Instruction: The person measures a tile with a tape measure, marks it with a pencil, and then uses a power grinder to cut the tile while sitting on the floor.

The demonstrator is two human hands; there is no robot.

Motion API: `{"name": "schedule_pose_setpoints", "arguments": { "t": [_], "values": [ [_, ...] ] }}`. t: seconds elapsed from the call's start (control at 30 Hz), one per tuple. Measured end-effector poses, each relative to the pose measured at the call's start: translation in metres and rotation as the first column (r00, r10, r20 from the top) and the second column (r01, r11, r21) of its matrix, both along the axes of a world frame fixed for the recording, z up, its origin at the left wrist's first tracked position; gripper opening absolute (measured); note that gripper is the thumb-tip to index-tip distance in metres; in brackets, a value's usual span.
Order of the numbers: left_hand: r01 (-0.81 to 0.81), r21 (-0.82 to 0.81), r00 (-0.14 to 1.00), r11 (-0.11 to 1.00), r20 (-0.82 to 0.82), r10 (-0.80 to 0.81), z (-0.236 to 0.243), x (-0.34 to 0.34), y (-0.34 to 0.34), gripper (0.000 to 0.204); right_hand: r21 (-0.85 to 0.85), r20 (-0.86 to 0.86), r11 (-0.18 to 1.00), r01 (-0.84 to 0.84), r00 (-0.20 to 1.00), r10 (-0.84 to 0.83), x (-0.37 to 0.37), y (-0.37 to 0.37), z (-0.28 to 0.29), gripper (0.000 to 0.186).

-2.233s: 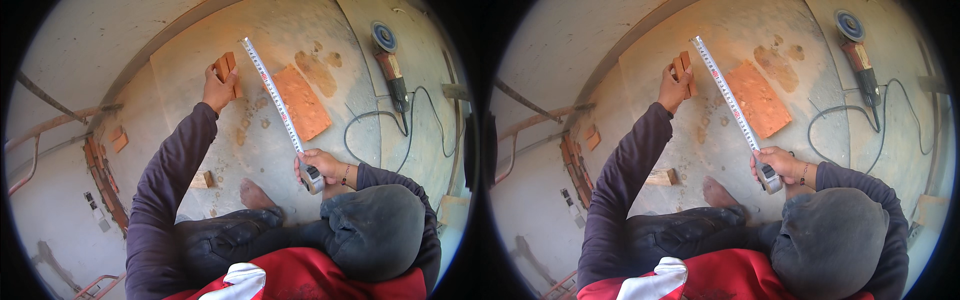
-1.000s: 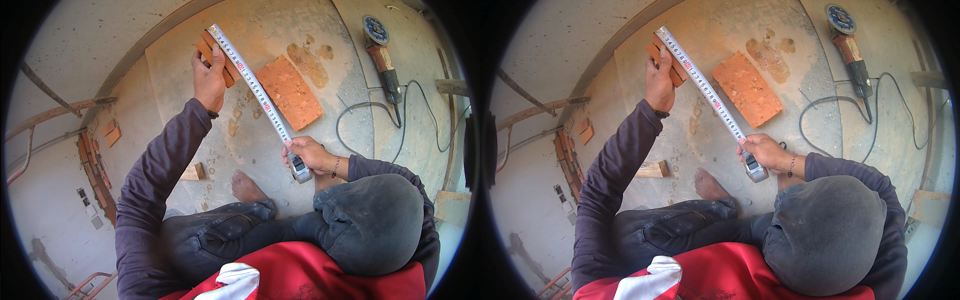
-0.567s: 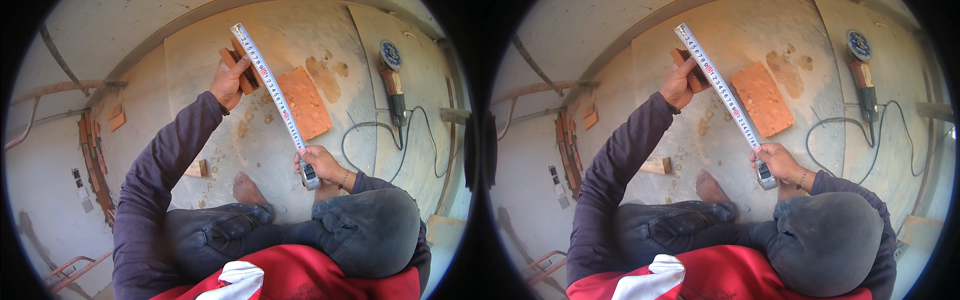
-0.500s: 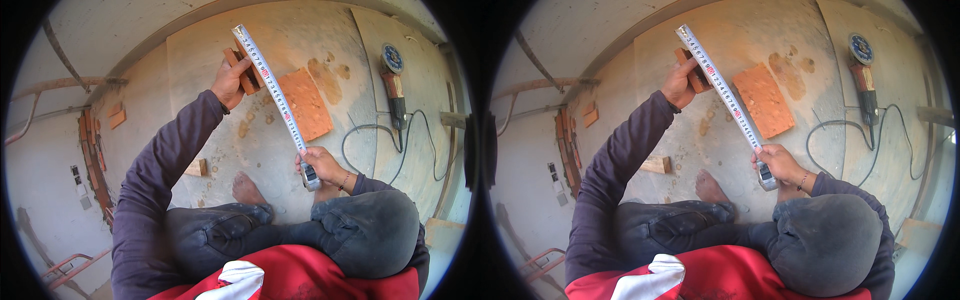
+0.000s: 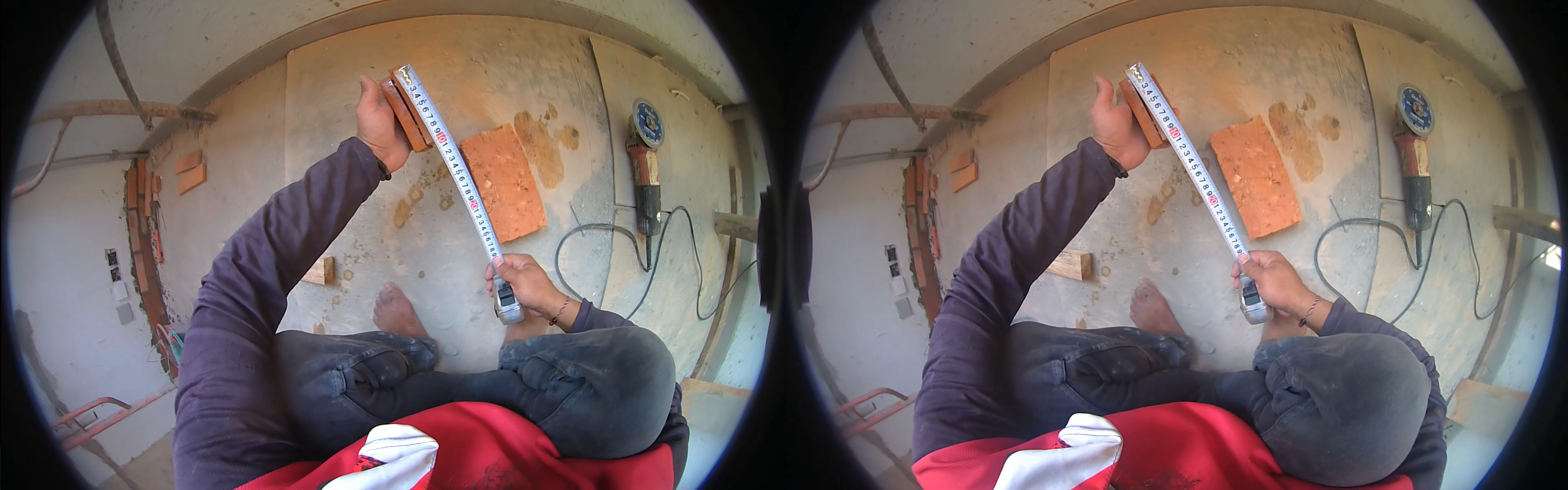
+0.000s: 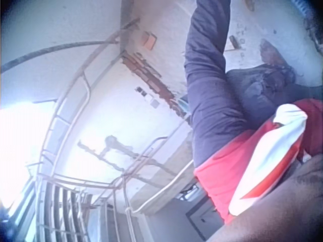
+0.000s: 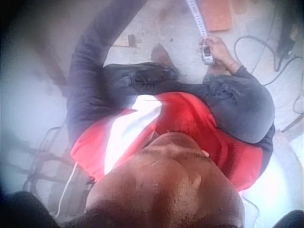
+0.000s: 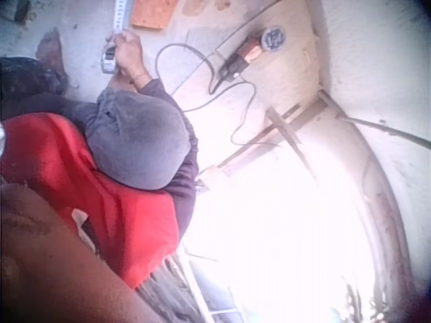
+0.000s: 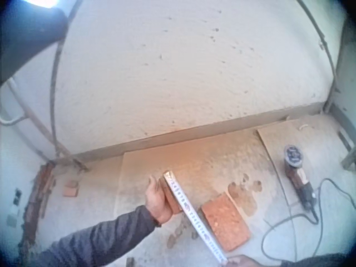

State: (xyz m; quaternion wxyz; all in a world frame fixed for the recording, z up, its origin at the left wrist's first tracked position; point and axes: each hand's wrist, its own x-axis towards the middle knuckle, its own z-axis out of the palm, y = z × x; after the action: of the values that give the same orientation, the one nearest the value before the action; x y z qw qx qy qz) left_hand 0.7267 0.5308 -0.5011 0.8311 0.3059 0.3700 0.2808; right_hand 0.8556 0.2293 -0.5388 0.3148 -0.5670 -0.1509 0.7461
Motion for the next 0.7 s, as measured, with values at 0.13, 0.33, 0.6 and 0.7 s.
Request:
{"name": "schedule_pose_setpoints", "arguments": {
  "t": [0.13, 0.33, 0.6, 0.7],
  "values": [
    [-0.079, 0.071, 0.996, 0.994, -0.037, 0.082, -0.011, 0.003, 0.004, 0.084, 0.009, 0.114, 0.999, -0.052, 0.992, 0.051, -0.001, 0.005, 0.003, 0.034],
    [-0.110, 0.103, 0.988, 0.989, -0.098, 0.120, -0.003, 0.015, -0.003, 0.081, 0.061, 0.361, 0.988, -0.142, 0.926, 0.111, 0.000, 0.010, 0.010, 0.035],
    [-0.154, 0.131, 0.987, 0.979, -0.017, 0.157, -0.002, 0.024, -0.009, 0.082, 0.051, 0.443, 0.992, -0.118, 0.893, 0.083, 0.001, 0.007, 0.003, 0.033],
    [-0.138, 0.123, 0.990, 0.983, -0.016, 0.141, 0.001, 0.028, -0.011, 0.083, 0.043, 0.444, 0.994, -0.099, 0.893, 0.070, 0.003, 0.004, -0.002, 0.033]
  ]
}}
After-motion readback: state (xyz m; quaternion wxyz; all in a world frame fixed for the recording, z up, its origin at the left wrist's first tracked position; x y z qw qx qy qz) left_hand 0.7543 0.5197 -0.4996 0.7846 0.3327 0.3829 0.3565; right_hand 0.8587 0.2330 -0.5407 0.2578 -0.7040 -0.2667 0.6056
